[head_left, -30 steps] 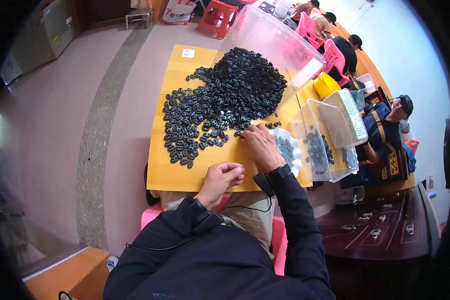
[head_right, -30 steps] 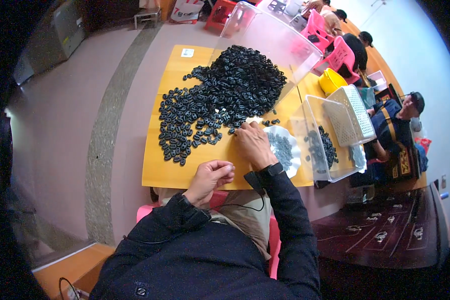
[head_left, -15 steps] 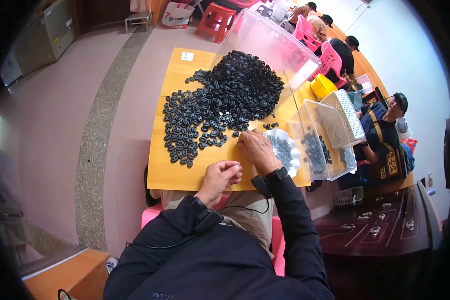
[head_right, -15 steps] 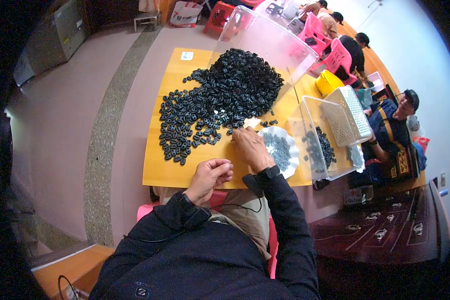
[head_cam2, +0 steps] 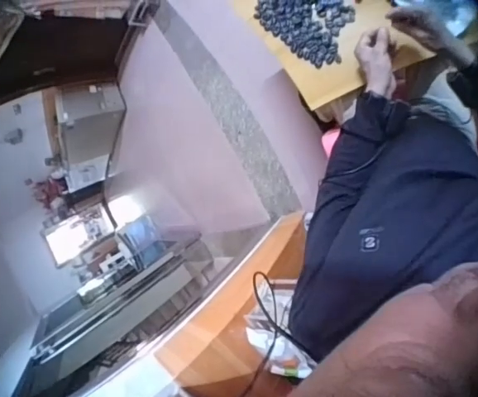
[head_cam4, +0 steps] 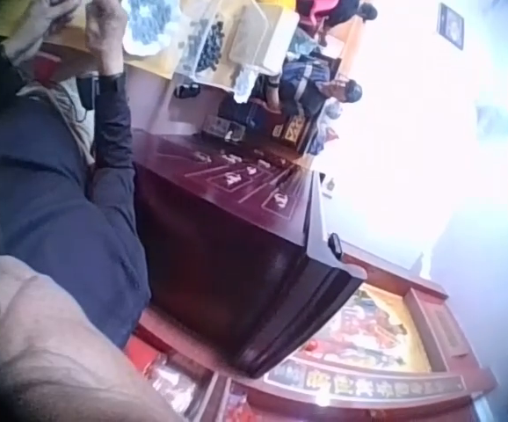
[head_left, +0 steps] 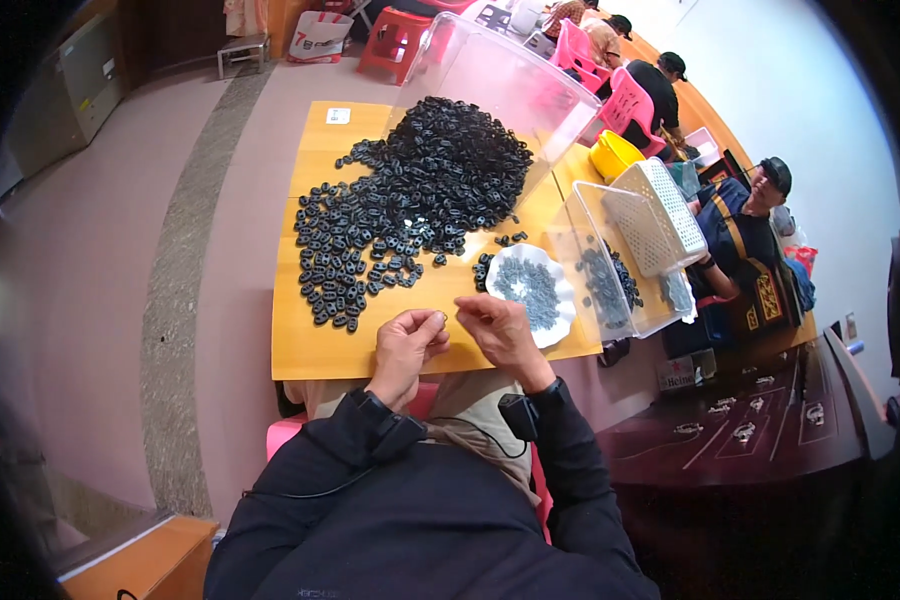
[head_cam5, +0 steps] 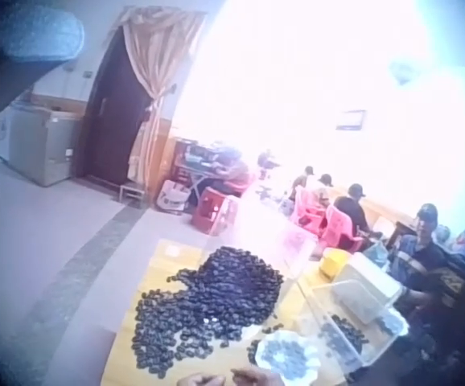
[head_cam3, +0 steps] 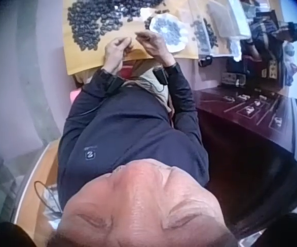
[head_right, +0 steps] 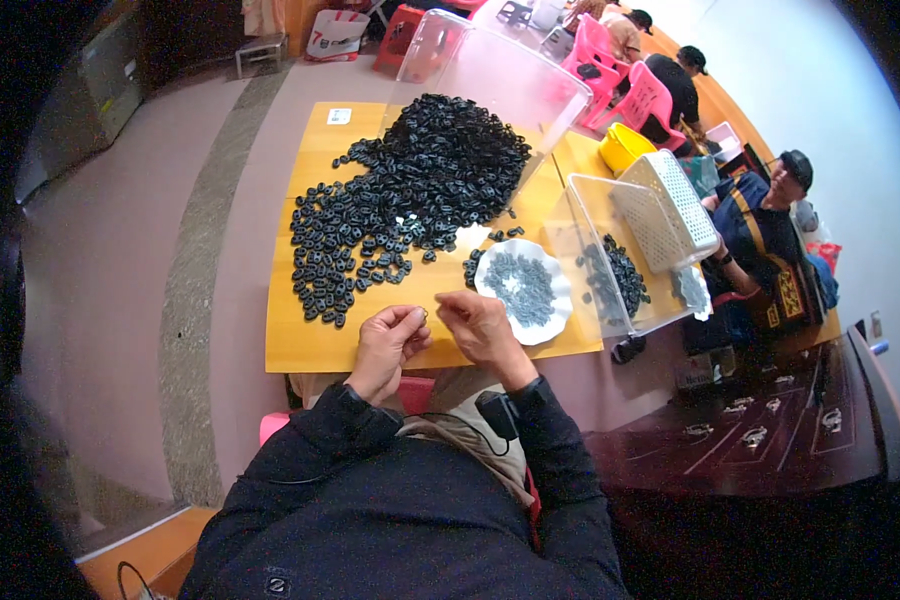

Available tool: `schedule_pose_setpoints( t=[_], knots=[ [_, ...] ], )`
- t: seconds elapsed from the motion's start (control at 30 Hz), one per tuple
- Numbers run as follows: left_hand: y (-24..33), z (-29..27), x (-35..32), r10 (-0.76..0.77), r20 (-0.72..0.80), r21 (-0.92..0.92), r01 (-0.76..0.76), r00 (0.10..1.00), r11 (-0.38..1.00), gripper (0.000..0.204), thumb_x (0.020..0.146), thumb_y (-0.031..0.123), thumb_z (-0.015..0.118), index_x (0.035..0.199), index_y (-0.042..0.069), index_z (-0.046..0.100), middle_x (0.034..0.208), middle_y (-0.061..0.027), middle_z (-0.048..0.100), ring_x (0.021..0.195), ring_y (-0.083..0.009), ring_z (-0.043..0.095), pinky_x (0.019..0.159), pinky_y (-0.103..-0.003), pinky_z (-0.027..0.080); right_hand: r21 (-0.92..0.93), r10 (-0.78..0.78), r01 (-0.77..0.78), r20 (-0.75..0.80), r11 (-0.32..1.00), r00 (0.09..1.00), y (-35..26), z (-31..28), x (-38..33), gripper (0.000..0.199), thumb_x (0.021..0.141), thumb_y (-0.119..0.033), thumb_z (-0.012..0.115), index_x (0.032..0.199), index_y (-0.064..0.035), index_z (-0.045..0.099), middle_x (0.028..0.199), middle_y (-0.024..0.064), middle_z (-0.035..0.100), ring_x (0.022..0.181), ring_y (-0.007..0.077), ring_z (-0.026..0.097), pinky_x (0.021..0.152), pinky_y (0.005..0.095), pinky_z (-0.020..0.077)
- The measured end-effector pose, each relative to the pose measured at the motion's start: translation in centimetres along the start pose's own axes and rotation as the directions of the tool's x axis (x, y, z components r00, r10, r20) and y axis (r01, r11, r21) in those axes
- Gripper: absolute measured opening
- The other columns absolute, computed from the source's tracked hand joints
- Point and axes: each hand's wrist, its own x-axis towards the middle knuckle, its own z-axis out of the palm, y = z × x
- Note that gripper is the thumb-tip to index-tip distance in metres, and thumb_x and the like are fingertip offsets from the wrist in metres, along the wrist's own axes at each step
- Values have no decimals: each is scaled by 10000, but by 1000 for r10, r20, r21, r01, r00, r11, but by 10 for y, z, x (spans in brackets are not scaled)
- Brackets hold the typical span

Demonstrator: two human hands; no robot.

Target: The person assembles cord locks by hand, picking up a black plastic housing and a metal spring, then inserting the spring into the housing. After assembling the components, the person places the finished cord lock into a white plastic basket.

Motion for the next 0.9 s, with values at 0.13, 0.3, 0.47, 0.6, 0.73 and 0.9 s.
schedule_pose_setpoints(
  t=[0.13, 0.3, 0.47, 0.6, 0.73, 0.9],
  knots=[
    [2, 3, -2, -15, 18, -16, 15, 1000, 1000, 114, 917, 128, 612, 945, 18, 611, 832, -36, 630, 727, -107, 620, 669, -242, 555, -349, -31, -14, -122, 937, 992, 40, -39, -5, 188, 773, -67, 687, 954, -20, 666, 815, 118, 645, 722, 259, 642, 638, 325, 502],
    [-1, 3, -1, -49, 44, 32, 48, 998, 998, 118, 924, 115, 592, 956, 3, 597, 875, -59, 636, 747, -122, 629, 690, -253, 560, -558, 151, -200, -132, 806, 980, 62, -63, -17, 183, 813, -175, 623, 959, -73, 665, 935, 143, 614, 830, 365, 620, 727, 437, 497],
    [-3, 1, 0, -73, 65, 41, 70, 995, 997, 124, 923, 116, 593, 959, -3, 593, 882, -67, 640, 750, -124, 630, 695, -257, 562, -546, 187, -194, -70, 815, 980, 66, -64, -16, 153, 820, -186, 606, 895, -74, 679, 917, 146, 599, 829, 360, 613, 727, 437, 495],
    [-1, 2, -1, -81, 67, 40, 79, 994, 996, 119, 921, 112, 595, 964, 1, 593, 878, -67, 640, 748, -124, 630, 691, -257, 562, -560, 173, -178, -62, 809, 983, 71, -62, -13, 149, 830, -193, 594, 848, -72, 679, 909, 147, 596, 819, 360, 611, 724, 436, 494],
    [0, 3, -2, -73, 67, 17, 72, 995, 997, 111, 919, 102, 597, 971, 5, 590, 876, -68, 641, 739, -124, 631, 683, -256, 562, -587, 152, -151, -48, 795, 987, 71, -60, -13, 156, 860, -193, 561, 832, -63, 643, 893, 157, 585, 800, 378, 608, 705, 460, 489],
    [3, 7, -4, -60, 46, -3, 61, 997, 998, 122, 915, 88, 599, 1004, 6, 579, 871, -73, 643, 724, -126, 633, 677, -252, 561, -602, 129, -146, -71, 785, 989, 73, -56, -17, 121, 858, -153, 582, 845, -33, 596, 882, 160, 574, 809, 379, 594, 707, 458, 470]
  ],
)
